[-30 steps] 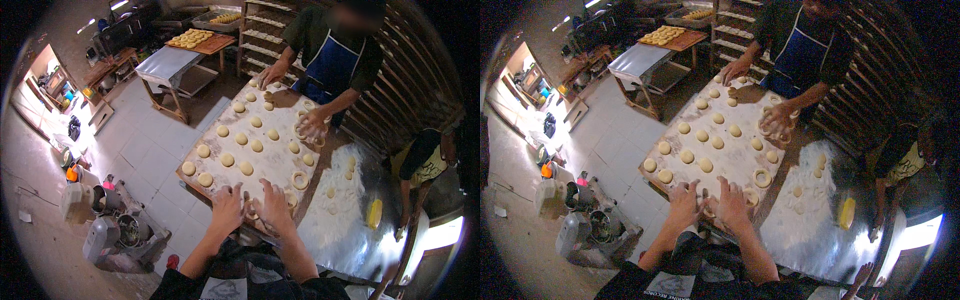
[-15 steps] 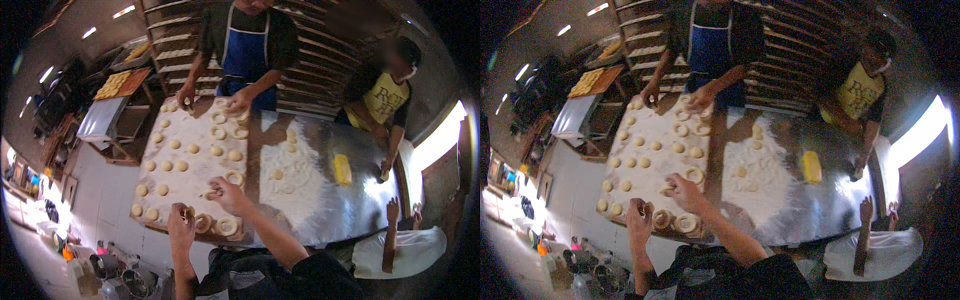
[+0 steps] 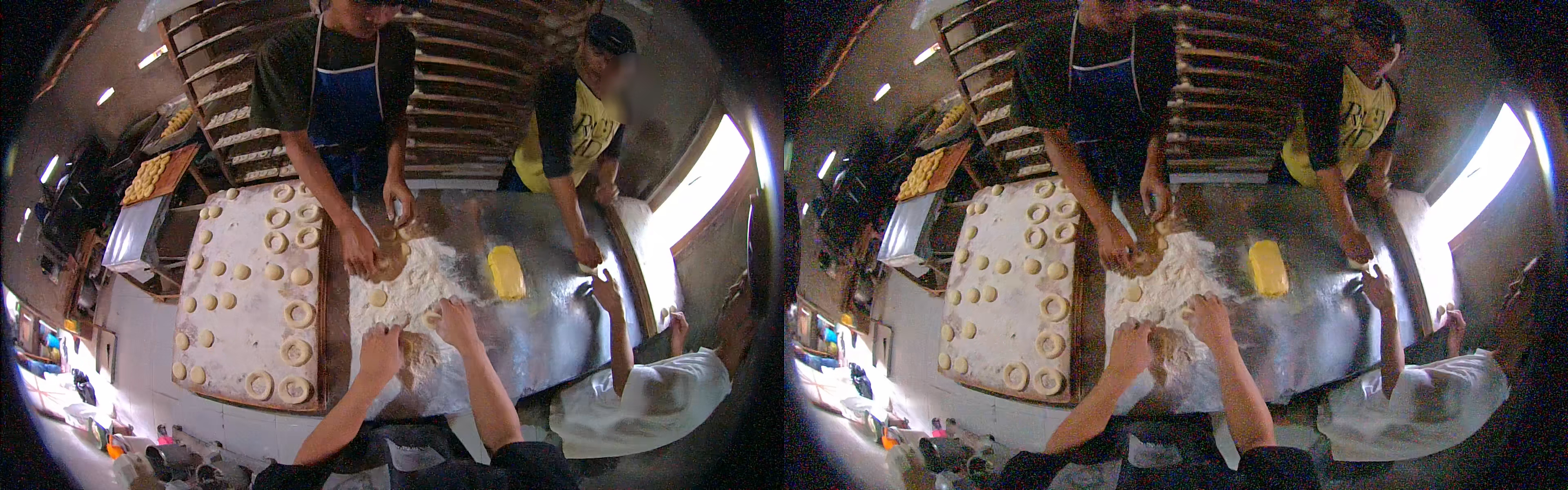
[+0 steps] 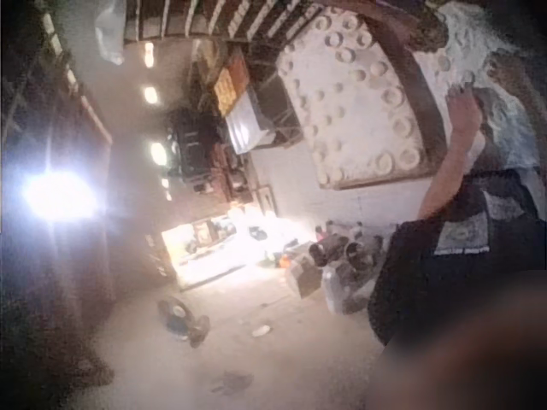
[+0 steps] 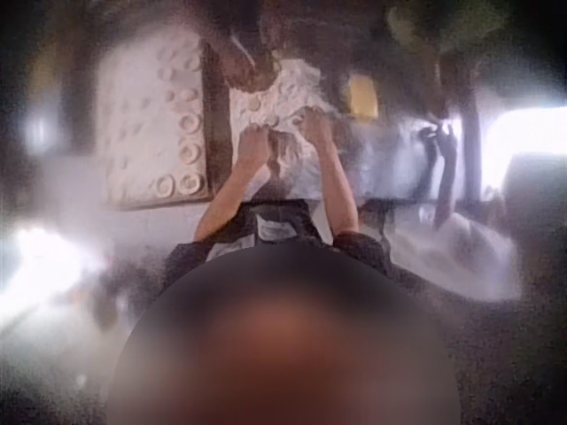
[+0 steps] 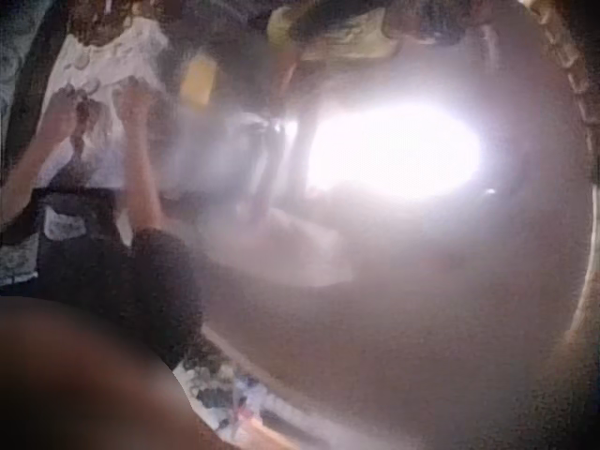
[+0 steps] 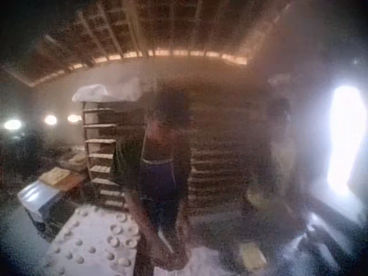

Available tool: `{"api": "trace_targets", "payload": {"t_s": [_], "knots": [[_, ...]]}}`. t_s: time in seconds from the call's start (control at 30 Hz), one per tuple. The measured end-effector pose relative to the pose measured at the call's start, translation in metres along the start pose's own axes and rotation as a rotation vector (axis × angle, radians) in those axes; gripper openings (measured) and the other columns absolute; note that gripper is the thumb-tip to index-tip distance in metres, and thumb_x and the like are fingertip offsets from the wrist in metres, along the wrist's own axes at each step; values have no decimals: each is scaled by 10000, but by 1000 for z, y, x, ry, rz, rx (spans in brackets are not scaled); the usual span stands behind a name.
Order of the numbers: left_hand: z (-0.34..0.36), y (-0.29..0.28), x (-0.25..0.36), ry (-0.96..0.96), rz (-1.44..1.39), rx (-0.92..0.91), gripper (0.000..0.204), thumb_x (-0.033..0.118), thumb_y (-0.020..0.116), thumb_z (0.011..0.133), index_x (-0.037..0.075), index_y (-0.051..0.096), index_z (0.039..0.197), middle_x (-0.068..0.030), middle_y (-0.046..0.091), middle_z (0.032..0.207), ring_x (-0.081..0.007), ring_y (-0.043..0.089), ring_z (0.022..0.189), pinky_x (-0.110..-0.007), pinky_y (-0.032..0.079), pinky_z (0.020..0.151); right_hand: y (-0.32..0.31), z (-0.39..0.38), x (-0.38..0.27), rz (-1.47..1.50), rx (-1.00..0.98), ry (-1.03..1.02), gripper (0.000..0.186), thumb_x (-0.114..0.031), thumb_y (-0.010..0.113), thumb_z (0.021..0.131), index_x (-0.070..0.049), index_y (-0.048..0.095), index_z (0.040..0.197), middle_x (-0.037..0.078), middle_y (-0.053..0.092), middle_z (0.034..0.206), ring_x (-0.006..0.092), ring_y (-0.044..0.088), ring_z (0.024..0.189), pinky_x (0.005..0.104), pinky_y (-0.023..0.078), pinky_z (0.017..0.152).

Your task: The person shapes small dough balls into ring shapes by hand and places them on a wooden board. Coworkers also shape dough and arrange trays of shaped dough on racks in the background.

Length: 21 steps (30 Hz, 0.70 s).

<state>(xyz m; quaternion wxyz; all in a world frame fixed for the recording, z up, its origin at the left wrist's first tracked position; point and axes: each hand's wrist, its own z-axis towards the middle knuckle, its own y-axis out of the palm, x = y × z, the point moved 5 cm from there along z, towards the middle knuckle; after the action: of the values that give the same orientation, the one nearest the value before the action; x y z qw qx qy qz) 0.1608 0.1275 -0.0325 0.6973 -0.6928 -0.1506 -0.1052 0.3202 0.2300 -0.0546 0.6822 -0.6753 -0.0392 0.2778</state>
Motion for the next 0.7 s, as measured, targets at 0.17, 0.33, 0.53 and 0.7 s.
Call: {"api": "trace_targets", "payload": {"t_s": [0.17, 0.33, 0.53, 0.7], "knots": [[11, -22, 14, -75, -726, 46, 300, 154, 692, 845, 23, 637, 1109, -160, 704, 931, -287, 696, 855, -377, 546, 761, -35, -8, -21, 751, -175, 35, 328, -194, 765, 768, -48, 560, 979, 121, 616, 843, 266, 625, 771, 372, 494, 713], [-1, -70, 15, -150, -980, -13, 231, 131, 713, 834, 10, 665, 1025, -156, 709, 930, -252, 708, 812, -325, 547, 708, -65, -13, -59, 787, -145, 23, 412, -96, 742, 767, -64, 496, 1095, 119, 609, 877, 264, 616, 769, 362, 495, 717], [-20, -105, 11, 8, -456, 437, 361, -64, 635, 729, 24, 543, 1067, -131, 558, 944, -347, 585, 839, -442, 499, 731, -50, -5, -116, 837, 156, -204, 635, -27, 693, 758, -42, 411, 1326, 151, 582, 1098, 283, 593, 1055, 379, 504, 845], [-52, -118, -18, 116, -688, 606, 403, -77, 538, 825, 23, 436, 1202, -121, 554, 960, -275, 571, 841, -402, 496, 761, -28, -19, -150, 2115, -542, -58, 562, -100, 602, 791, -21, 411, 1313, 163, 626, 1047, 314, 632, 917, 413, 514, 788]]}}
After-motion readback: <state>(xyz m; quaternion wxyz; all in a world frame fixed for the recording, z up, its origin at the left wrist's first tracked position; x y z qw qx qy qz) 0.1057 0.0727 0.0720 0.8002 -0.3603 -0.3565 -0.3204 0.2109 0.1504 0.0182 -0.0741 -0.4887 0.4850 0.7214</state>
